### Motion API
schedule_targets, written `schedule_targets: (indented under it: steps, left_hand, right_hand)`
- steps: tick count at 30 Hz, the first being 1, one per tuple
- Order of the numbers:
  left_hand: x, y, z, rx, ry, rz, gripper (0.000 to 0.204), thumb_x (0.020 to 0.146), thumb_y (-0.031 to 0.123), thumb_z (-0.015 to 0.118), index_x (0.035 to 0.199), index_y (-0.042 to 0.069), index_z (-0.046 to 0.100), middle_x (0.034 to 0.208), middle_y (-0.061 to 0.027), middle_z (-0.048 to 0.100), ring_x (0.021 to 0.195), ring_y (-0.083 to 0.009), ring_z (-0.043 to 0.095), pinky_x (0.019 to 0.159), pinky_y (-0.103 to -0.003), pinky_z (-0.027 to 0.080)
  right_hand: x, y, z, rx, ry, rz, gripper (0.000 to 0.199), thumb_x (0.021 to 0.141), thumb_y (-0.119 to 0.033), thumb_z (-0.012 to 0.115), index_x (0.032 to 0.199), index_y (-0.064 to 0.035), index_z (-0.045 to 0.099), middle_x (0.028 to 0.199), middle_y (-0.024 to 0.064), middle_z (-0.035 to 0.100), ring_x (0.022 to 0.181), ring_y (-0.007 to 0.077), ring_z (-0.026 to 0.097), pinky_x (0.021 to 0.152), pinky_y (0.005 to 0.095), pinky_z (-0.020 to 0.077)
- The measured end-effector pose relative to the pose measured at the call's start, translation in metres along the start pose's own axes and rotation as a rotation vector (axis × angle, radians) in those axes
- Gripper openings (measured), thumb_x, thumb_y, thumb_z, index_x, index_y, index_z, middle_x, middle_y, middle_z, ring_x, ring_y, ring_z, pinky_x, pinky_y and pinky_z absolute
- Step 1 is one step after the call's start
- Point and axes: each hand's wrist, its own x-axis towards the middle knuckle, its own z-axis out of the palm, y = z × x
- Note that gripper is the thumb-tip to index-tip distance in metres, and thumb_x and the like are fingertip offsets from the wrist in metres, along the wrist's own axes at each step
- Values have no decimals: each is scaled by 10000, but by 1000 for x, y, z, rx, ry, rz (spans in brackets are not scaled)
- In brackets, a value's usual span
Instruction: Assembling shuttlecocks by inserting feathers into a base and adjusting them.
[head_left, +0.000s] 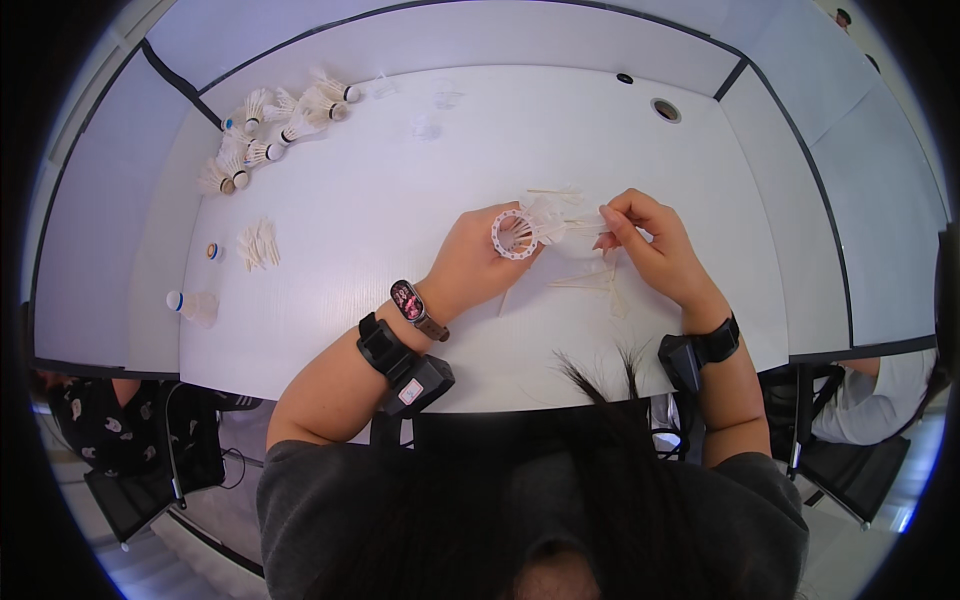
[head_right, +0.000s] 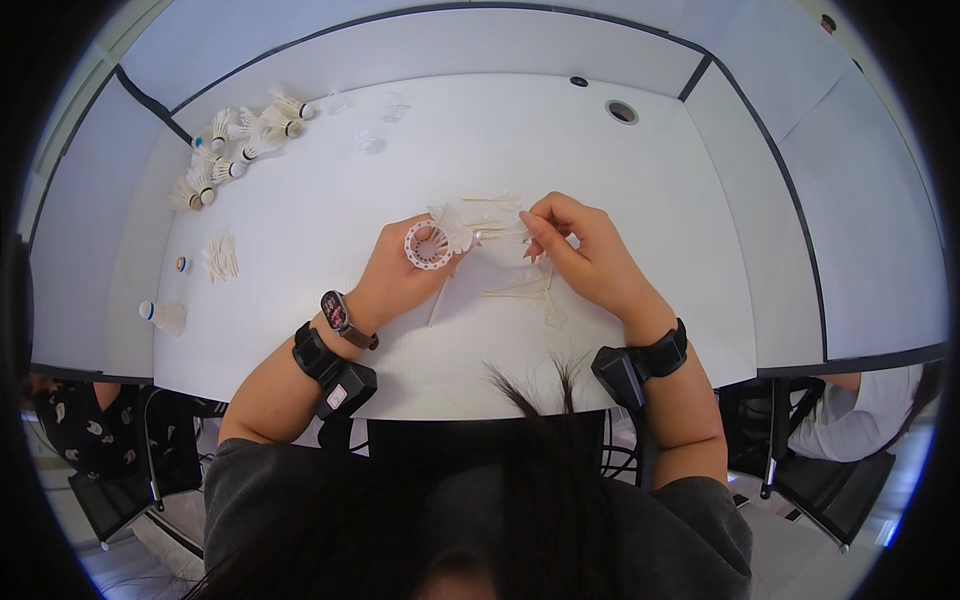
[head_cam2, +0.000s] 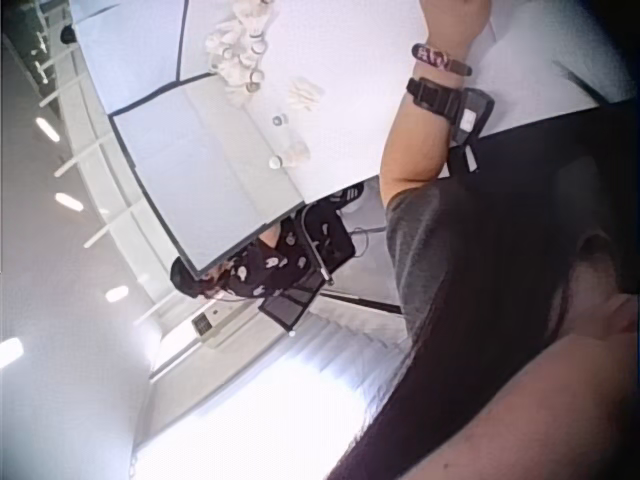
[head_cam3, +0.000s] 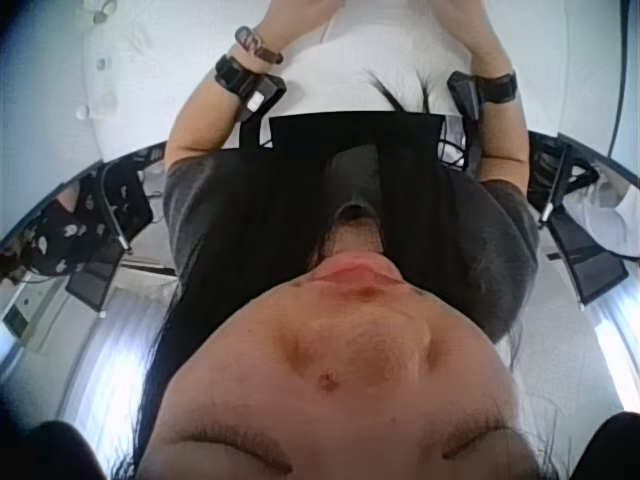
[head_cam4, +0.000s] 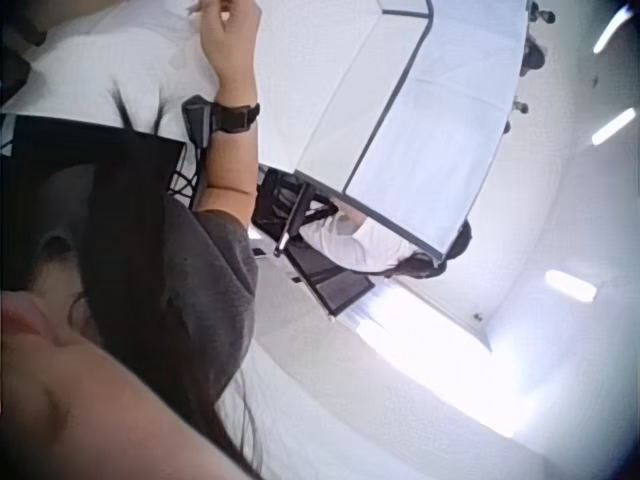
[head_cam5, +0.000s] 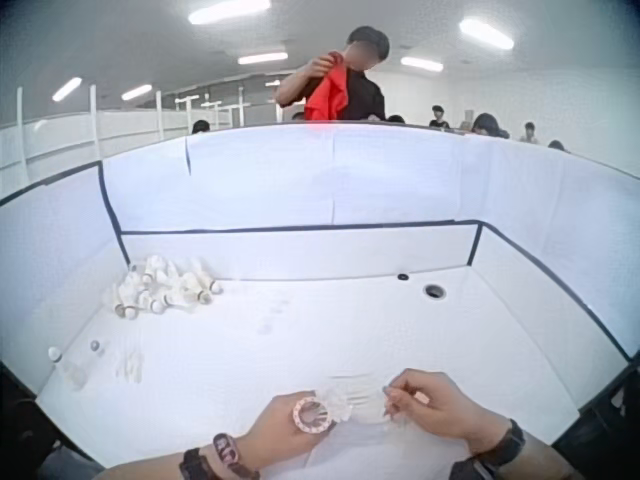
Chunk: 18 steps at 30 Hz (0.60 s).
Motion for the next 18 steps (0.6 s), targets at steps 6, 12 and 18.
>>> schedule_targets:
  steps: [6, 12, 18]
  left_hand:
    - [-1, -5, -1, 92, -137, 115, 189, 844, 44, 705, 1029, 1, 703, 844, -62, 708, 746, -127, 650, 691, -287, 519]
    - [0, -4, 0, 48, -92, 62, 187, 869, 70, 722, 1040, -6, 701, 875, -76, 727, 760, -118, 655, 698, -277, 518]
    - [0, 1, 3, 2, 53, 72, 197, 886, 126, 763, 982, -29, 689, 804, -67, 706, 702, -85, 607, 658, -256, 505]
  right_hand:
    - [0, 7, 5, 210, 66, 61, 202, 1062, -189, 545, 988, -6, 590, 742, 9, 592, 687, 73, 597, 672, 231, 489]
    - [2, 12, 6, 265, 94, 49, 195, 1061, -193, 554, 996, -14, 596, 713, -15, 571, 635, 51, 563, 628, 215, 475]
    - [1, 9, 4, 197, 107, 89, 198, 1044, -189, 588, 956, -12, 606, 723, -24, 562, 626, 48, 552, 620, 207, 467]
